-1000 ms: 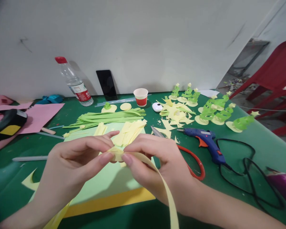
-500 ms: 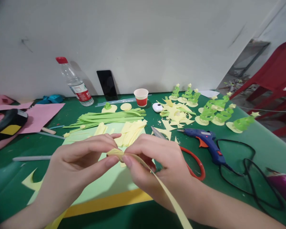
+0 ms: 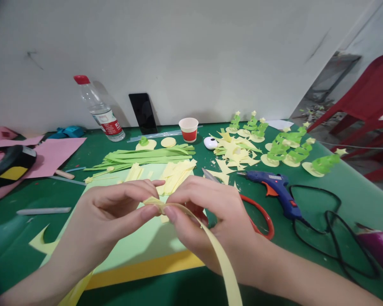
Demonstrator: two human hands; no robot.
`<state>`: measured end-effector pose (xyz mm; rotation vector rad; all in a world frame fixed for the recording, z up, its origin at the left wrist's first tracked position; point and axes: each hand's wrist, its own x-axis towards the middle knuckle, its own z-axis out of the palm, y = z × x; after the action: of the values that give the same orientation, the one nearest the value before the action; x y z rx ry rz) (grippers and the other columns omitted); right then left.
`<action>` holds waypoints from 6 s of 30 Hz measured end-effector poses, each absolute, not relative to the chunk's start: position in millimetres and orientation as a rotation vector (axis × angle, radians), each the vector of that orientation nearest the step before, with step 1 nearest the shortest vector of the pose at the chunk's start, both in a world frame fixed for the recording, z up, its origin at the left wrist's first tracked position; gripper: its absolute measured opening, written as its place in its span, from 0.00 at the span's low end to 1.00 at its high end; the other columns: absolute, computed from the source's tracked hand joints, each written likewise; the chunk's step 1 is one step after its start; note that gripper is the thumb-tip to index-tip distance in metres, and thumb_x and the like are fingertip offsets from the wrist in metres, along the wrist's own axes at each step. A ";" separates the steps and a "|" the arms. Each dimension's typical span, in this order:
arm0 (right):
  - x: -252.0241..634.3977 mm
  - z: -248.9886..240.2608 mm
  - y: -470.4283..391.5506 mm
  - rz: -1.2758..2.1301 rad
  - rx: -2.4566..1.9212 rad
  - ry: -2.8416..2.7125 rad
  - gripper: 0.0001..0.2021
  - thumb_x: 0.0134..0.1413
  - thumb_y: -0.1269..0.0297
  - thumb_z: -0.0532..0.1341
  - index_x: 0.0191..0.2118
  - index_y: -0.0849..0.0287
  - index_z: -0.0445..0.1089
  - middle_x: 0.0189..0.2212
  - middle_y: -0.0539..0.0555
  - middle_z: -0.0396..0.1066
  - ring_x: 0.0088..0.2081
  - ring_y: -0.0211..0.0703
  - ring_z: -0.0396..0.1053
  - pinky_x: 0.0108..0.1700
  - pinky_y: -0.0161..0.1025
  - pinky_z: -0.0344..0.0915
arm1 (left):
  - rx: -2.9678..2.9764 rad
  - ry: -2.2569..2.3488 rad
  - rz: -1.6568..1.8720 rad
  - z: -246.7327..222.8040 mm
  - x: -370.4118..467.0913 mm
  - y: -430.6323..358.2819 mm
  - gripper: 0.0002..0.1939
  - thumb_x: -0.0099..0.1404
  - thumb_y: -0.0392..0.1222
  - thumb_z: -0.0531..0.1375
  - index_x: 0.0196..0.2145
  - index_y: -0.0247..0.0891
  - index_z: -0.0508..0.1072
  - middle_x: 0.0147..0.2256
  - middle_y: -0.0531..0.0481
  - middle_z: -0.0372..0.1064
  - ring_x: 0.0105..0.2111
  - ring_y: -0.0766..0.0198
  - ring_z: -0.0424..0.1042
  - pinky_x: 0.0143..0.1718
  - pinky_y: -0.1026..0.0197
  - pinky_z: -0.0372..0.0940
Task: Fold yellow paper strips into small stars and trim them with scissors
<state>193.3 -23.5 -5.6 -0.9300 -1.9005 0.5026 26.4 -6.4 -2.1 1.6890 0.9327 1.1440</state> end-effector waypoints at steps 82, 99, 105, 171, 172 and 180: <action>189.0 -1.5 -24.3 1.425 -1.197 -1.123 0.06 0.36 0.69 0.68 0.18 0.56 0.71 0.17 0.46 0.58 0.20 0.32 0.52 0.20 0.28 0.52 | 2.267 0.790 1.093 -12.9 25.2 -5.2 0.12 0.63 0.28 0.50 0.25 0.42 0.60 0.23 0.57 0.60 0.25 0.66 0.62 0.49 0.57 0.60; 190.1 -3.6 -22.9 1.428 -1.128 -1.134 0.07 0.38 0.71 0.68 0.19 0.56 0.71 0.16 0.45 0.59 0.19 0.29 0.51 0.18 0.25 0.51 | 2.336 0.787 1.109 -12.1 24.9 -4.6 0.11 0.64 0.29 0.53 0.26 0.42 0.62 0.23 0.57 0.65 0.25 0.67 0.65 0.53 0.55 0.60; 193.5 -6.0 -21.0 1.305 -1.017 -1.155 0.06 0.42 0.71 0.67 0.22 0.54 0.71 0.15 0.43 0.56 0.18 0.29 0.50 0.17 0.25 0.52 | 2.085 0.805 0.966 -9.7 25.5 -3.7 0.09 0.66 0.39 0.55 0.29 0.40 0.70 0.28 0.52 0.72 0.30 0.63 0.70 0.42 0.60 0.66; 198.3 -13.5 -18.2 0.276 -0.911 -1.786 0.07 0.52 0.76 0.62 0.33 0.56 0.71 0.28 0.50 0.74 0.21 0.32 0.66 0.20 0.30 0.64 | 1.254 0.944 1.076 -8.8 24.7 -3.5 0.06 0.56 0.40 0.67 0.26 0.52 0.82 0.24 0.60 0.78 0.22 0.68 0.73 0.24 0.69 0.67; 199.0 -14.7 -18.3 0.169 -0.877 -1.833 0.07 0.52 0.77 0.62 0.34 0.56 0.71 0.29 0.51 0.74 0.22 0.33 0.67 0.20 0.31 0.65 | 1.236 0.948 1.085 -9.6 24.2 -3.8 0.05 0.55 0.41 0.68 0.26 0.53 0.82 0.23 0.60 0.78 0.23 0.68 0.73 0.24 0.69 0.66; 197.9 -7.5 -22.5 -0.196 -0.858 -1.943 0.09 0.51 0.77 0.64 0.31 0.52 0.71 0.25 0.49 0.76 0.23 0.38 0.73 0.24 0.33 0.70 | 1.192 0.935 1.057 -8.2 24.1 -6.9 0.03 0.55 0.41 0.68 0.25 0.49 0.82 0.20 0.58 0.75 0.21 0.69 0.69 0.25 0.69 0.64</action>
<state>197.9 -22.5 -7.5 -0.8582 -1.9432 -0.1964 24.1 -6.9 -8.2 1.1922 0.9354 1.0570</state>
